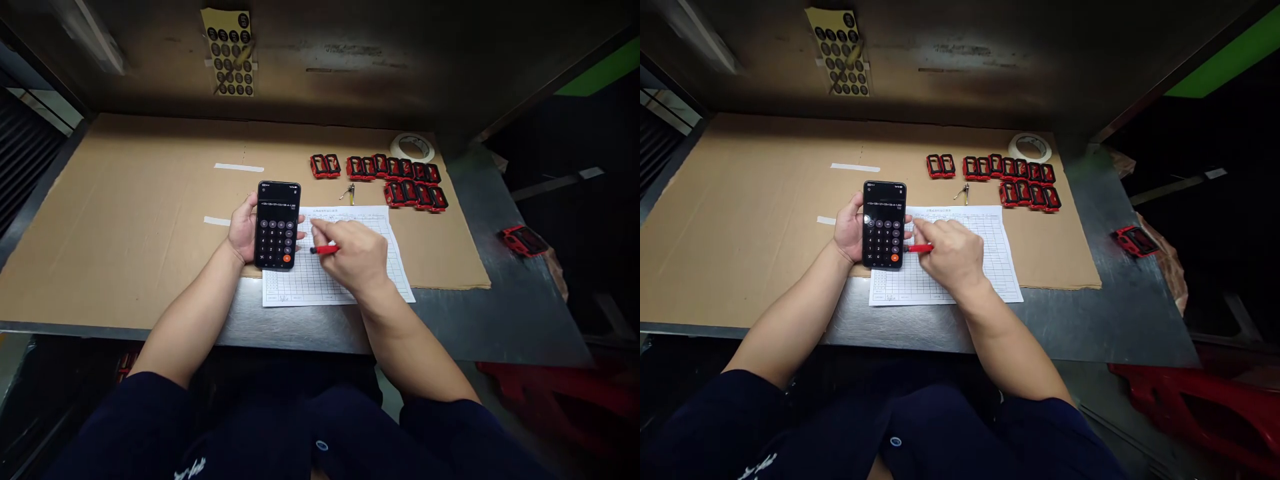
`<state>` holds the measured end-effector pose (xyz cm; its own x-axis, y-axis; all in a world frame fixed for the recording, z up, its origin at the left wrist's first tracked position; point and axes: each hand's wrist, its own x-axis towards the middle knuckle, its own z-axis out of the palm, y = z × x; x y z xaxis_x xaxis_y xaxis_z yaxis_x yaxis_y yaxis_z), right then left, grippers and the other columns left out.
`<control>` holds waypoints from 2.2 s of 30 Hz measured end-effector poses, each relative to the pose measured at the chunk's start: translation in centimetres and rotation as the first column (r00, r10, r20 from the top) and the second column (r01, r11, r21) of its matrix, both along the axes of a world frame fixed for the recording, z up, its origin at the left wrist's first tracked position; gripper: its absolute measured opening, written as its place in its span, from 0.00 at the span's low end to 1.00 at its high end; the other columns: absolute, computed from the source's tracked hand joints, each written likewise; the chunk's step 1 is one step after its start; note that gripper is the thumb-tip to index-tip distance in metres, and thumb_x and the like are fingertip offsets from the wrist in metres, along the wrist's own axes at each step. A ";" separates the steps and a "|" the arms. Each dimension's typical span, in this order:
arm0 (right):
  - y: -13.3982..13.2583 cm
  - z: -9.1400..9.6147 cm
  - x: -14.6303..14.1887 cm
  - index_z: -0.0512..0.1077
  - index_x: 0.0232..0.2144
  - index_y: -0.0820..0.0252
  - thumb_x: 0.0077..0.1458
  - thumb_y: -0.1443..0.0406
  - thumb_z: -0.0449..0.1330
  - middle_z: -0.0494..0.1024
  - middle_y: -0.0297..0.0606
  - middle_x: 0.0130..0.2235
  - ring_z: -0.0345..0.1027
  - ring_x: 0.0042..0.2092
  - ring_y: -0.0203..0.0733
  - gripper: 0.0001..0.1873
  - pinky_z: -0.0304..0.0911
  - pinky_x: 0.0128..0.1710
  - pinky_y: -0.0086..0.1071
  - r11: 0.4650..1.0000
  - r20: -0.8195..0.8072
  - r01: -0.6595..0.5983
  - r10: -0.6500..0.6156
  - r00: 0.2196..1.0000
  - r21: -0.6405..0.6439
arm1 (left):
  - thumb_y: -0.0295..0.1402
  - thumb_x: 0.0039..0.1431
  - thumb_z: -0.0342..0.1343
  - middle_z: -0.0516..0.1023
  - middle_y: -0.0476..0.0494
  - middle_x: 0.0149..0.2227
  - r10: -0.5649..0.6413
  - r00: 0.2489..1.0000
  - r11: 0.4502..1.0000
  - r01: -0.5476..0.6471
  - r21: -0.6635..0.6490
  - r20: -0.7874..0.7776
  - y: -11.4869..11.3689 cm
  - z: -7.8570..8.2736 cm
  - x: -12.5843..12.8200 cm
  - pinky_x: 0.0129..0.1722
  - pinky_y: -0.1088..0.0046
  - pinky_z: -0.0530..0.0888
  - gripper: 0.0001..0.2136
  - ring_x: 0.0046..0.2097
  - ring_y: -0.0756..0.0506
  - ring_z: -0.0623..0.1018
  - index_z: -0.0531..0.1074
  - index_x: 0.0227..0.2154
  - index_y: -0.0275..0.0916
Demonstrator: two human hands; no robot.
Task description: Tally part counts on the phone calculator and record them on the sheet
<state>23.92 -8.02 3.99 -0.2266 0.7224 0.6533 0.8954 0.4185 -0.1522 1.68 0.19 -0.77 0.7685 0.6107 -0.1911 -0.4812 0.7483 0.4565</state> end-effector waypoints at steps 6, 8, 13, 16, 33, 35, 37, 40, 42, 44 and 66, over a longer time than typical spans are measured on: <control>-1.1 -1.6 -0.9 0.85 0.46 0.55 0.70 0.61 0.57 0.84 0.31 0.29 0.72 0.30 0.37 0.15 0.58 0.30 0.34 0.986 0.049 -0.043 0.052 0.997 -0.162 | 0.59 0.70 0.29 0.83 0.26 0.53 -0.004 1.000 1.000 0.004 0.006 -0.013 -0.3 0.5 0.3 0.53 0.46 0.79 0.41 0.51 0.31 0.85 0.78 0.54 0.31; -1.1 -1.6 -0.7 0.84 0.48 0.56 0.70 0.62 0.57 0.85 0.31 0.31 0.73 0.31 0.37 0.16 0.59 0.31 0.34 0.983 0.031 -0.046 0.052 0.998 -0.179 | 0.57 0.69 0.29 0.83 0.26 0.52 -0.010 1.000 1.000 0.011 0.003 -0.012 -0.4 0.7 0.4 0.54 0.48 0.79 0.41 0.52 0.32 0.85 0.78 0.54 0.29; -1.0 -1.8 -0.7 0.84 0.49 0.58 0.70 0.63 0.57 0.85 0.31 0.31 0.74 0.31 0.37 0.15 0.61 0.32 0.34 0.985 0.002 -0.059 0.061 0.998 -0.162 | 0.56 0.68 0.30 0.83 0.29 0.54 0.002 1.000 1.000 -0.002 0.002 -0.006 -0.5 0.7 0.4 0.54 0.50 0.79 0.39 0.53 0.34 0.84 0.78 0.55 0.31; -1.0 -1.9 -1.0 0.84 0.48 0.59 0.70 0.63 0.58 0.84 0.32 0.30 0.74 0.31 0.37 0.15 0.61 0.32 0.33 0.987 0.002 -0.074 0.075 0.997 -0.141 | 0.56 0.68 0.34 0.84 0.30 0.53 0.014 1.000 1.000 -0.014 0.017 -0.010 -0.6 0.6 0.5 0.54 0.51 0.79 0.37 0.52 0.33 0.84 0.77 0.56 0.32; -1.1 -1.6 -1.2 0.85 0.46 0.59 0.68 0.62 0.58 0.78 0.34 0.26 0.65 0.29 0.39 0.16 0.60 0.30 0.34 0.994 0.014 -0.068 0.069 0.998 -0.091 | 0.61 0.72 0.31 0.85 0.29 0.49 0.040 0.998 0.999 -0.040 0.000 -0.057 -1.0 1.2 0.9 0.54 0.53 0.79 0.41 0.51 0.33 0.85 0.79 0.54 0.31; -1.1 -1.7 -1.2 0.85 0.45 0.60 0.68 0.63 0.59 0.78 0.34 0.25 0.65 0.29 0.39 0.15 0.60 0.30 0.34 0.994 -0.002 -0.084 0.084 0.996 -0.068 | 0.60 0.72 0.30 0.85 0.29 0.49 0.042 0.997 0.999 -0.042 -0.002 -0.063 -1.0 1.3 0.9 0.53 0.54 0.80 0.41 0.50 0.34 0.86 0.79 0.53 0.31; -1.2 -1.7 -1.2 0.85 0.44 0.60 0.68 0.63 0.59 0.78 0.34 0.26 0.65 0.29 0.38 0.15 0.60 0.30 0.33 0.993 -0.007 -0.093 0.093 0.996 -0.076 | 0.60 0.72 0.29 0.85 0.29 0.48 0.048 0.997 0.999 -0.048 -0.002 -0.068 -1.0 1.3 1.0 0.52 0.54 0.81 0.42 0.48 0.35 0.86 0.80 0.52 0.31; -1.2 -1.7 -1.2 0.85 0.45 0.58 0.68 0.62 0.58 0.79 0.34 0.26 0.65 0.30 0.39 0.15 0.60 0.30 0.33 0.989 0.015 -0.093 0.095 0.995 -0.111 | 0.60 0.72 0.28 0.86 0.30 0.48 0.052 0.996 0.999 -0.053 -0.007 -0.070 -1.0 1.4 1.1 0.50 0.53 0.81 0.42 0.47 0.34 0.87 0.80 0.51 0.32; -1.3 -1.6 -1.2 0.85 0.45 0.58 0.67 0.62 0.58 0.80 0.34 0.27 0.65 0.30 0.38 0.15 0.60 0.30 0.33 0.989 0.026 -0.106 0.109 0.994 -0.107 | 0.60 0.72 0.29 0.86 0.30 0.47 0.051 0.996 0.998 -0.052 -0.020 -0.067 -1.0 1.5 1.2 0.50 0.52 0.81 0.41 0.47 0.34 0.87 0.80 0.52 0.32; -1.3 -1.5 -1.1 0.85 0.45 0.59 0.66 0.64 0.59 0.80 0.34 0.28 0.65 0.30 0.38 0.15 0.61 0.31 0.32 0.988 0.023 -0.126 0.128 0.991 -0.093 | 0.61 0.72 0.30 0.86 0.31 0.47 0.049 0.997 0.998 -0.052 -0.033 -0.066 -1.0 1.6 1.2 0.51 0.52 0.81 0.41 0.47 0.33 0.87 0.79 0.52 0.31; -1.7 -1.4 -1.1 0.84 0.50 0.55 0.65 0.60 0.61 0.79 0.33 0.28 0.65 0.31 0.40 0.16 0.57 0.30 0.35 0.980 0.075 -0.086 0.101 0.992 -0.181 | 0.63 0.70 0.30 0.85 0.29 0.51 -0.001 1.000 0.999 0.000 -0.049 -0.026 -0.8 0.8 0.7 0.53 0.48 0.80 0.42 0.50 0.31 0.85 0.78 0.56 0.33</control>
<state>22.85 -9.74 2.61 -0.3465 0.7978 0.4935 0.8662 0.4740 -0.1581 2.38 -0.63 0.08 0.7631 0.5996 -0.2411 -0.4690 0.7705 0.4317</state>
